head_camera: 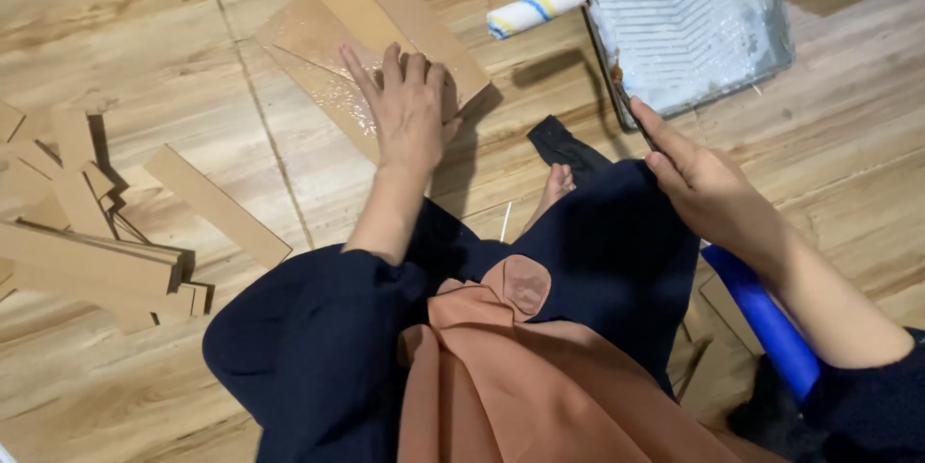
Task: Sorting, stacking, and applying a liquid coating to cardboard sheets using a paint roller on the floor.
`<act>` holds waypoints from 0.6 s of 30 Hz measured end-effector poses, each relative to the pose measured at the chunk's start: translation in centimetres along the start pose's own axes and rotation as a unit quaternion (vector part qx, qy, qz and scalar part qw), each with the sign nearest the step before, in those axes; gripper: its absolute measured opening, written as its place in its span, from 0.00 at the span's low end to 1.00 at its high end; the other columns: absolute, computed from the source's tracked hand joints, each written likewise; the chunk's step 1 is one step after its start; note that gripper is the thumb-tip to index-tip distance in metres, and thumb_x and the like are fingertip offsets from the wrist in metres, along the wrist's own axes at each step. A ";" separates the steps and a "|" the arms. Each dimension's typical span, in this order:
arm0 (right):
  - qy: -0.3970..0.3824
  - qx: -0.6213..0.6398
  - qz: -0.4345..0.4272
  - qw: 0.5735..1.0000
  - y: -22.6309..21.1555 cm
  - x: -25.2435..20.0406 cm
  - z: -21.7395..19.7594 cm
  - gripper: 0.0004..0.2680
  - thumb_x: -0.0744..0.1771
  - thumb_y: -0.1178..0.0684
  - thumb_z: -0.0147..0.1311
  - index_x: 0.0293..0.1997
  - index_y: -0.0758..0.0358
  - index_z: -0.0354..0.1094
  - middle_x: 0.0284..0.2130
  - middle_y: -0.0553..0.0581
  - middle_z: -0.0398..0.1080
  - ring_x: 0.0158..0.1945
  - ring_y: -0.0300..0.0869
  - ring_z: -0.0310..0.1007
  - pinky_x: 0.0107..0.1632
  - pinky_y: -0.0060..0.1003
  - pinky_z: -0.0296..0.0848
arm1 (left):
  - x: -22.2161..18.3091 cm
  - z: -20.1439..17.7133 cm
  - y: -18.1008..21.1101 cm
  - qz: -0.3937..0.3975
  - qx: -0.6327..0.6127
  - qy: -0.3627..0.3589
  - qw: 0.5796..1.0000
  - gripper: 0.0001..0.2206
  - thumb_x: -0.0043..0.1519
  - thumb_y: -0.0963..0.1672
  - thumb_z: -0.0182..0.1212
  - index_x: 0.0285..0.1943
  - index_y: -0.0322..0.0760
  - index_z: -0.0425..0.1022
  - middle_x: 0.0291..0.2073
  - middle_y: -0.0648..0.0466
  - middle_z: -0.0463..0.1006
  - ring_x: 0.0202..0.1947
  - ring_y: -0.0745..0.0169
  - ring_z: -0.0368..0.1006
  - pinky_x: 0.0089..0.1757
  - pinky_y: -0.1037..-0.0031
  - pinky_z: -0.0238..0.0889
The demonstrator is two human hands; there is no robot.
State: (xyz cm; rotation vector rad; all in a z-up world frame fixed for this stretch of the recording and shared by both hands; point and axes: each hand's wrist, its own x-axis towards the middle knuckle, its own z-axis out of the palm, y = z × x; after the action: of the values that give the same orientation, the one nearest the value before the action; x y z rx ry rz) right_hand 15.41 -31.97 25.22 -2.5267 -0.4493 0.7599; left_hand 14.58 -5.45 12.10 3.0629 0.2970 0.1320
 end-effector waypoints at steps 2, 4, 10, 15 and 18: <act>-0.004 0.018 0.012 1.000 0.1 0.1 -0.1 0.20 0.64 0.53 0.31 0.65 0.50 0.40 0.61 0.53 0.49 0.63 0.43 0.47 0.58 0.32 0.45 | 0.2 0.5 -0.5 0.115 0.047 0.025 0.992 0.25 0.39 0.60 0.65 0.37 0.46 0.74 0.35 0.53 0.74 0.50 0.49 0.63 0.54 0.34 0.22; 0.012 -0.001 -0.014 1.000 1.6 0.6 0.4 0.20 0.64 0.54 0.31 0.65 0.51 0.41 0.61 0.52 0.50 0.61 0.45 0.51 0.54 0.33 0.49 | 0.1 -0.5 -0.2 0.144 0.086 0.004 0.986 0.25 0.40 0.59 0.63 0.39 0.47 0.73 0.34 0.56 0.74 0.48 0.51 0.65 0.54 0.34 0.24; 0.021 0.026 -0.072 0.997 3.5 1.0 1.2 0.20 0.64 0.56 0.31 0.65 0.59 0.41 0.61 0.55 0.49 0.62 0.46 0.50 0.56 0.35 0.50 | 0.4 -2.0 -0.1 0.225 0.097 -0.058 0.968 0.10 0.48 0.43 0.57 0.38 0.40 0.72 0.31 0.55 0.72 0.46 0.48 0.63 0.56 0.35 0.23; 0.028 0.061 -0.061 0.996 3.7 0.4 1.1 0.19 0.65 0.53 0.31 0.65 0.56 0.41 0.61 0.53 0.50 0.60 0.46 0.53 0.54 0.33 0.52 | 1.3 -4.6 -0.4 0.319 0.148 -0.155 0.923 0.10 0.54 0.42 0.45 0.35 0.42 0.75 0.38 0.54 0.75 0.55 0.54 0.64 0.56 0.37 0.19; 0.026 0.083 -0.039 0.995 3.4 0.1 0.9 0.19 0.65 0.54 0.32 0.64 0.54 0.42 0.62 0.52 0.48 0.63 0.44 0.48 0.58 0.34 0.49 | 1.3 -5.4 -0.3 0.361 0.166 -0.139 0.907 0.13 0.56 0.41 0.42 0.45 0.41 0.71 0.29 0.54 0.75 0.46 0.53 0.69 0.57 0.38 0.20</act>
State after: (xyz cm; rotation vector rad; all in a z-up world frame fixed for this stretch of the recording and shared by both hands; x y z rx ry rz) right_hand 15.55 -34.48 22.82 -2.3536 -0.4458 0.6709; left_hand 15.31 -4.61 17.56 3.2732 -0.9271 -0.3615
